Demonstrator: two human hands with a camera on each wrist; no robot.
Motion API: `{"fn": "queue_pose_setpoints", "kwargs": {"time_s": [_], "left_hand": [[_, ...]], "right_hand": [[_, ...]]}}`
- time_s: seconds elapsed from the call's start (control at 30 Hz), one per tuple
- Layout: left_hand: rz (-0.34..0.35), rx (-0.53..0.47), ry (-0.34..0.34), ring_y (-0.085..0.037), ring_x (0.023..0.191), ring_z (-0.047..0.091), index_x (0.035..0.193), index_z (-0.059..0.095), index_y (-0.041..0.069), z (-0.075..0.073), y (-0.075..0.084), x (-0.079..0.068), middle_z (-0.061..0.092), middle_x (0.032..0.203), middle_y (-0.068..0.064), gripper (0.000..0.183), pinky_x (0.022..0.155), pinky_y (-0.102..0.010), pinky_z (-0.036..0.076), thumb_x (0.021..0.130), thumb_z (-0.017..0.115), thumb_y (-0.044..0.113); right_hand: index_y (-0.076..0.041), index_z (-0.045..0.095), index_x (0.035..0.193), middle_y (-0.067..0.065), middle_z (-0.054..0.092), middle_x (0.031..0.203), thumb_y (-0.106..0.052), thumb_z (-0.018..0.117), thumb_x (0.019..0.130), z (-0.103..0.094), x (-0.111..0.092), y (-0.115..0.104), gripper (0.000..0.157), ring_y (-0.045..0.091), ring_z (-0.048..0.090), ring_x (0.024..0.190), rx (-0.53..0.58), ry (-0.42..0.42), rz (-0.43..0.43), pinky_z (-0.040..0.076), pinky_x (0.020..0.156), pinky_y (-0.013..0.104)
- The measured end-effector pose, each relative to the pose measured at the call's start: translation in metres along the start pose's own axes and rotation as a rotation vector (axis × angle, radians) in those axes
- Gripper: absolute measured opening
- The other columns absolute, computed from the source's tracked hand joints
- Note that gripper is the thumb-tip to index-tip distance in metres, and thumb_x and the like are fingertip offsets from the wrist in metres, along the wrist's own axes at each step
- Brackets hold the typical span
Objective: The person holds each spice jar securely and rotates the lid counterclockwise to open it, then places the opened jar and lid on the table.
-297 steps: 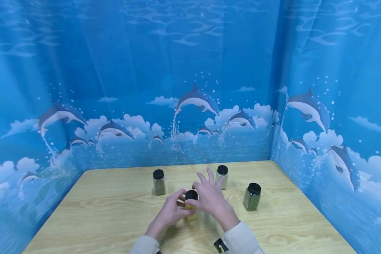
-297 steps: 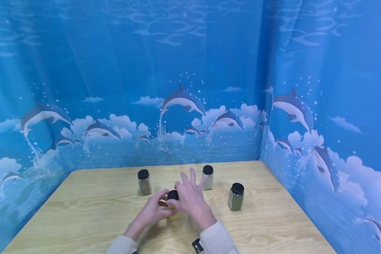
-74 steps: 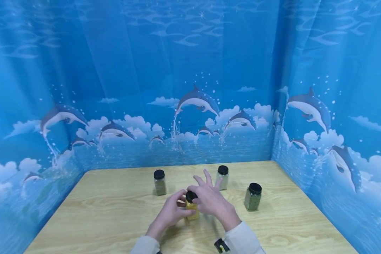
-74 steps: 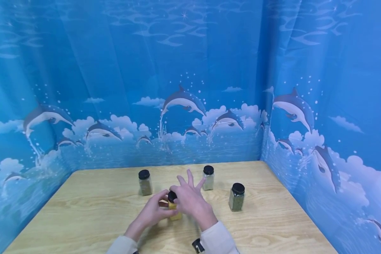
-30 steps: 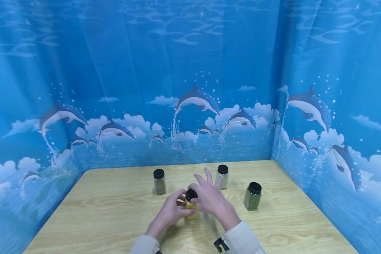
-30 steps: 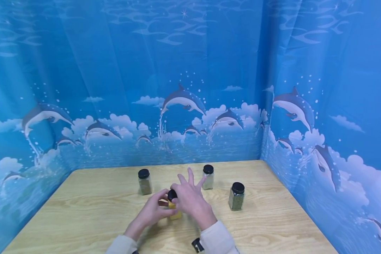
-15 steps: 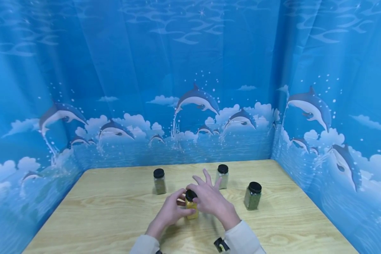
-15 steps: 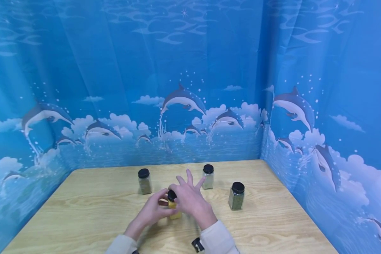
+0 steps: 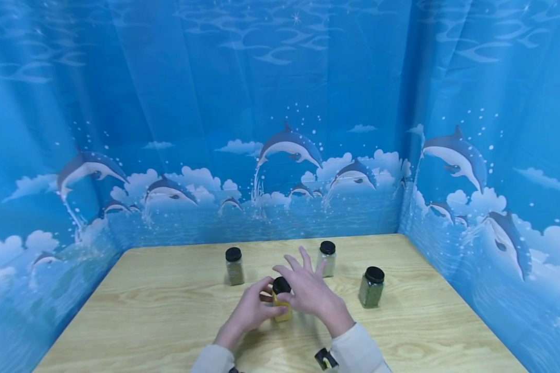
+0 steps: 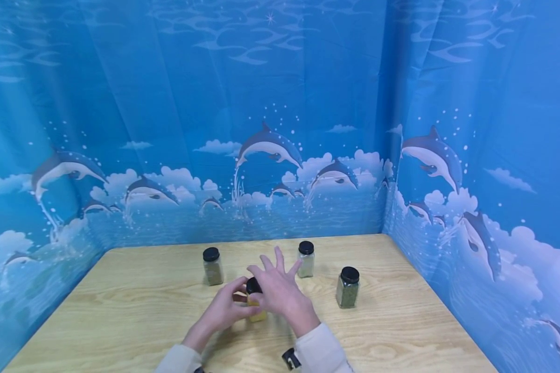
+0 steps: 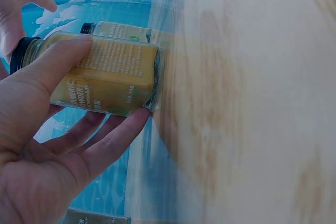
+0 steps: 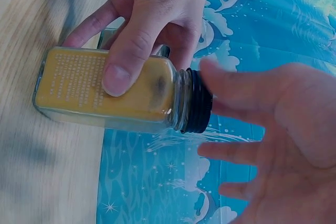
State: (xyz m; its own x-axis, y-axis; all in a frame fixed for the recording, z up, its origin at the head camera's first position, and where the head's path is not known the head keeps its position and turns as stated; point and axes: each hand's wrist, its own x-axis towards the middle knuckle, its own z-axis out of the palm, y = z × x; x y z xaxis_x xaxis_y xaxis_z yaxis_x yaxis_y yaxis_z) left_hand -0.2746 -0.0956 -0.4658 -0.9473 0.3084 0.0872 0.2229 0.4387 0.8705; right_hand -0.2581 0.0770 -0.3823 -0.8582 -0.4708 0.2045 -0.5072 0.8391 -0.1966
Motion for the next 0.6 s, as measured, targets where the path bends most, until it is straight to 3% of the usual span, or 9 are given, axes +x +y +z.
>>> {"fn": "queue_pose_setpoints", "kwargs": {"time_s": [0.17, 0.27, 0.43, 0.6], "left_hand": [[0.02, 0.002, 0.006, -0.022, 0.099, 0.065, 0.1, 0.054, 0.024, 0.0006, 0.0, -0.0019, 0.062, 0.107, -0.001, 0.037, 0.077, -0.035, 0.057, 0.075, 0.079, 0.037], [0.014, 0.011, 0.012, -0.022, 0.1, 0.065, 0.097, 0.053, 0.024, 0.0011, -0.0003, -0.0012, 0.062, 0.107, 0.0, 0.038, 0.079, -0.037, 0.057, 0.074, 0.08, 0.037], [-0.005, 0.002, 0.011, -0.025, 0.103, 0.064, 0.099, 0.054, 0.026, 0.0012, -0.0001, 0.0006, 0.061, 0.109, -0.001, 0.038, 0.083, -0.041, 0.057, 0.073, 0.08, 0.037], [-0.021, 0.007, 0.009, -0.025, 0.103, 0.063, 0.104, 0.057, 0.029, 0.0003, 0.0009, 0.002, 0.061, 0.11, -0.001, 0.04, 0.084, -0.042, 0.057, 0.072, 0.081, 0.037]], "right_hand": [[-0.023, 0.052, 0.135, 0.013, 0.037, 0.151, -0.063, 0.063, 0.078, 0.0026, 0.0018, -0.0014, 0.071, 0.047, 0.009, 0.144, -0.096, 0.06, 0.063, 0.005, 0.094, 0.086], [-0.022, 0.061, 0.125, 0.011, 0.037, 0.152, -0.068, 0.063, 0.074, 0.0048, 0.0035, -0.0017, 0.069, 0.045, 0.009, 0.145, -0.14, 0.088, 0.107, 0.003, 0.095, 0.085], [-0.022, 0.073, 0.098, 0.01, 0.039, 0.151, -0.065, 0.068, 0.071, 0.0068, 0.0047, -0.0013, 0.051, 0.044, 0.007, 0.146, -0.123, 0.124, 0.126, -0.002, 0.095, 0.085], [-0.025, 0.072, 0.102, 0.011, 0.041, 0.149, -0.054, 0.073, 0.074, 0.0051, 0.0031, -0.002, 0.041, 0.047, 0.01, 0.144, -0.123, 0.124, 0.088, -0.002, 0.093, 0.086]]}}
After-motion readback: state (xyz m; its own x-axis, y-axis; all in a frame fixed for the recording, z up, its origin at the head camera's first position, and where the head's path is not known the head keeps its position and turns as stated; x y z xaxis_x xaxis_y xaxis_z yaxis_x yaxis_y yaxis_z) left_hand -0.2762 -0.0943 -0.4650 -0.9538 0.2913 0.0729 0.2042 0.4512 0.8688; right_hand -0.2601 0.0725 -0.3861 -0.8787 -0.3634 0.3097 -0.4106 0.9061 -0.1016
